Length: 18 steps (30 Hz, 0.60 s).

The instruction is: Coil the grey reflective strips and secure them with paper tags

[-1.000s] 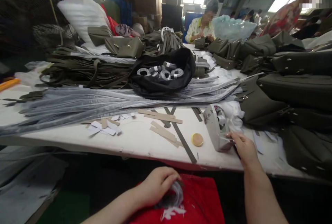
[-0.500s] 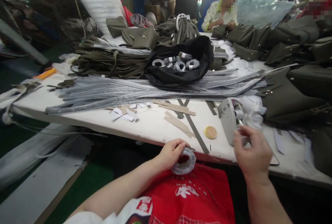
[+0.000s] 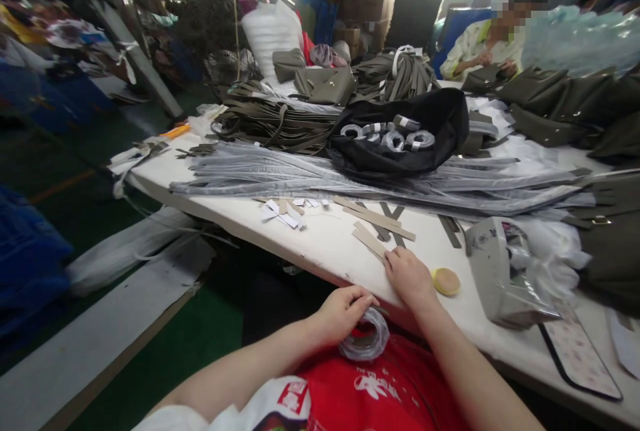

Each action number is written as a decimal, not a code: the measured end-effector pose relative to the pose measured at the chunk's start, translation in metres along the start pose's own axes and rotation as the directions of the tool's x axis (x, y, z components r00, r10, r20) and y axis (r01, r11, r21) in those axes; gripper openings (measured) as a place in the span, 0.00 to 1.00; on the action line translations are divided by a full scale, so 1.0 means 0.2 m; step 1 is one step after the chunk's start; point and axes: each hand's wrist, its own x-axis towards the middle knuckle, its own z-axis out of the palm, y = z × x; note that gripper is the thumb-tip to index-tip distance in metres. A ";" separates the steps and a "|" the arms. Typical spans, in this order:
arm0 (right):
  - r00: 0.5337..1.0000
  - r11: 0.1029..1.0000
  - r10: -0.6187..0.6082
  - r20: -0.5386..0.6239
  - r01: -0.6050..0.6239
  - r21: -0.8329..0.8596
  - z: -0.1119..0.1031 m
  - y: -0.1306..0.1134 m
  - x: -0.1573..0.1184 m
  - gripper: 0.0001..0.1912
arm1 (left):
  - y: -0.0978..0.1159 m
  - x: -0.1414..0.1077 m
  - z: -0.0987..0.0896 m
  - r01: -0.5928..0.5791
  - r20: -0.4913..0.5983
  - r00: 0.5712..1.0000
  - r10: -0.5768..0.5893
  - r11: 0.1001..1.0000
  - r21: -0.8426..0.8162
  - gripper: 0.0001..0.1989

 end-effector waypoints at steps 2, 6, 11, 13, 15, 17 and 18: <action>1.000 0.999 -0.023 -0.004 0.023 -0.039 0.01 0.00 0.00 0.09 | -0.01 0.00 -0.01 0.004 -0.009 1.000 -0.004 1.000 -0.025 0.22; 0.998 0.996 -0.033 -0.054 0.028 -0.088 -0.01 0.02 -0.03 0.11 | -0.02 0.02 -0.02 0.009 -0.013 1.000 -0.010 0.998 -0.055 0.23; 0.991 0.995 -0.033 -0.133 0.020 -0.099 -0.04 0.01 -0.12 0.14 | 0.01 0.02 -0.06 -0.018 -0.064 0.998 0.014 0.998 -0.066 0.22; 0.990 0.993 -0.094 -0.105 0.086 -0.079 -0.03 -0.01 -0.17 0.13 | 0.00 0.02 -0.08 -0.019 -0.071 0.997 0.013 0.996 -0.084 0.22; 0.986 0.988 -0.149 -0.073 0.147 -0.044 -0.01 -0.03 -0.21 0.11 | -0.02 0.02 -0.09 -0.014 -0.072 0.997 0.008 0.996 -0.083 0.23; 0.985 0.987 -0.159 -0.067 0.160 0.000 0.02 -0.04 -0.23 0.11 | -0.04 0.01 -0.10 -0.010 -0.074 0.997 0.005 0.997 -0.071 0.23; 0.987 0.989 -0.146 -0.073 0.148 0.024 0.03 -0.04 -0.23 0.11 | -0.05 0.01 -0.10 -0.011 -0.073 0.997 0.006 0.998 -0.065 0.23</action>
